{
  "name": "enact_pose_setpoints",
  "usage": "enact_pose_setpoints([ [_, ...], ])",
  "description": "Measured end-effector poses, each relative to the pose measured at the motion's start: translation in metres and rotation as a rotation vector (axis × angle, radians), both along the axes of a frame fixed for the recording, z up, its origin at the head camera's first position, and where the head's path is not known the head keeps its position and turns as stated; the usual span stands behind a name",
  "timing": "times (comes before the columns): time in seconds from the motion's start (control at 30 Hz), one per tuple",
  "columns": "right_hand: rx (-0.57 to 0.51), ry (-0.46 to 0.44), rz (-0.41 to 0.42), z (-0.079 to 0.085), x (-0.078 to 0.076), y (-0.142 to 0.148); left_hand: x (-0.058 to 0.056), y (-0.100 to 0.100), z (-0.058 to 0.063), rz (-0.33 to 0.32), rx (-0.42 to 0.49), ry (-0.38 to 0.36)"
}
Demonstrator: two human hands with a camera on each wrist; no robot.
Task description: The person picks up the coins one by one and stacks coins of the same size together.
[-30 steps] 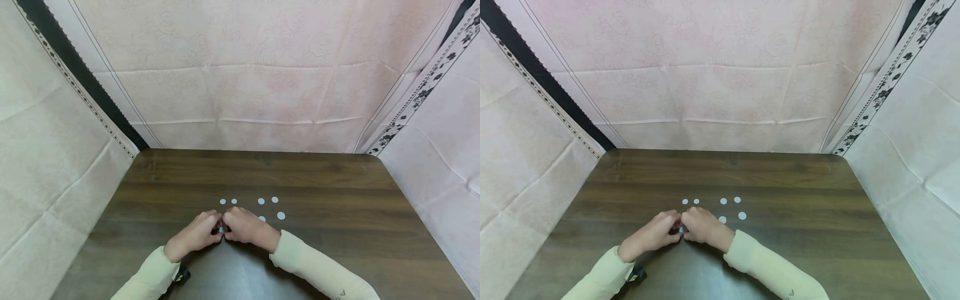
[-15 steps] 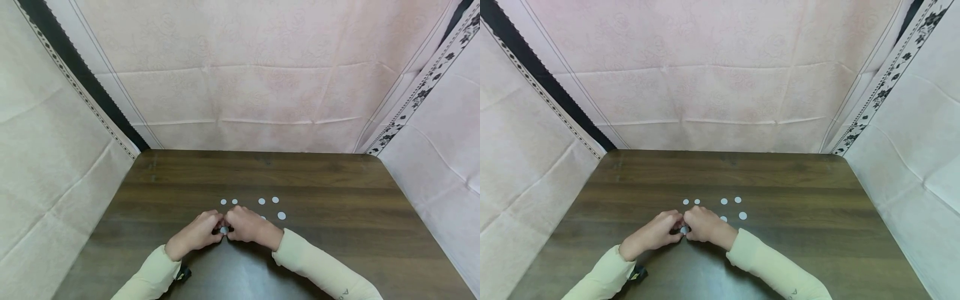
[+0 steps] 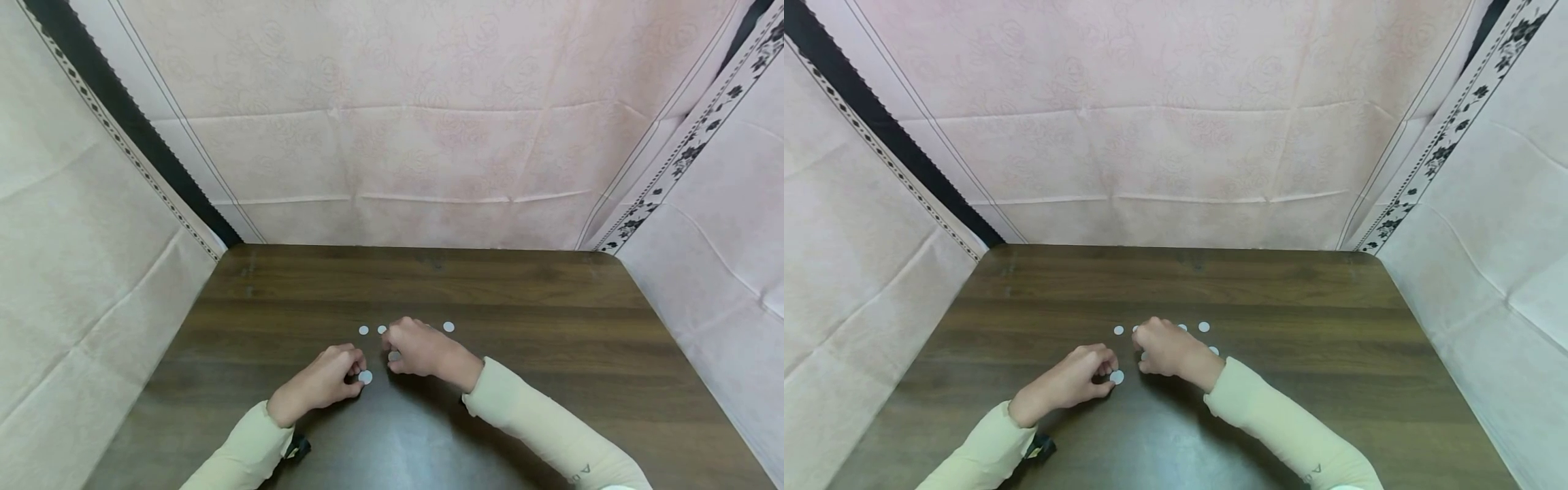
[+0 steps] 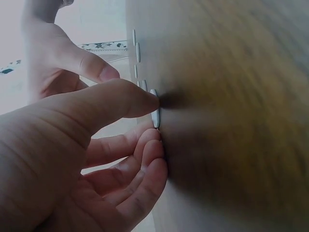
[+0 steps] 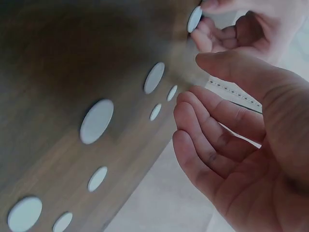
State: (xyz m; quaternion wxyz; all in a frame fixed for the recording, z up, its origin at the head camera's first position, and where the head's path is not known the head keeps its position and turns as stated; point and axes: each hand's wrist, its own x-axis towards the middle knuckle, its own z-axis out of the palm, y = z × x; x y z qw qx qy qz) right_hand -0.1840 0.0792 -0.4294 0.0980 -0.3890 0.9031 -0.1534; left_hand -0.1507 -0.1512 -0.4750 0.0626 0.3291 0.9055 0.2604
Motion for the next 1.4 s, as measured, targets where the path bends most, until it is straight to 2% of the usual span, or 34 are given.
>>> enact_pose_setpoints([
  [0.37, 0.028, -0.029, -0.044, -0.004, -0.007, 0.007, 0.001, 0.0, 0.001, 0.007, -0.005, 0.007],
  [0.93, 0.032, -0.04, -0.018, -0.019, -0.015, 0.004, 0.001, 0.0, 0.002, 0.003, -0.006, -0.012],
  [1.17, 0.034, -0.051, 0.011, -0.015, -0.021, 0.001, 0.001, -0.001, 0.004, 0.012, -0.008, -0.009],
  [1.4, 0.113, -0.036, 0.023, -0.012, -0.024, -0.004, 0.001, 0.0, 0.002, 0.011, -0.014, -0.022],
])
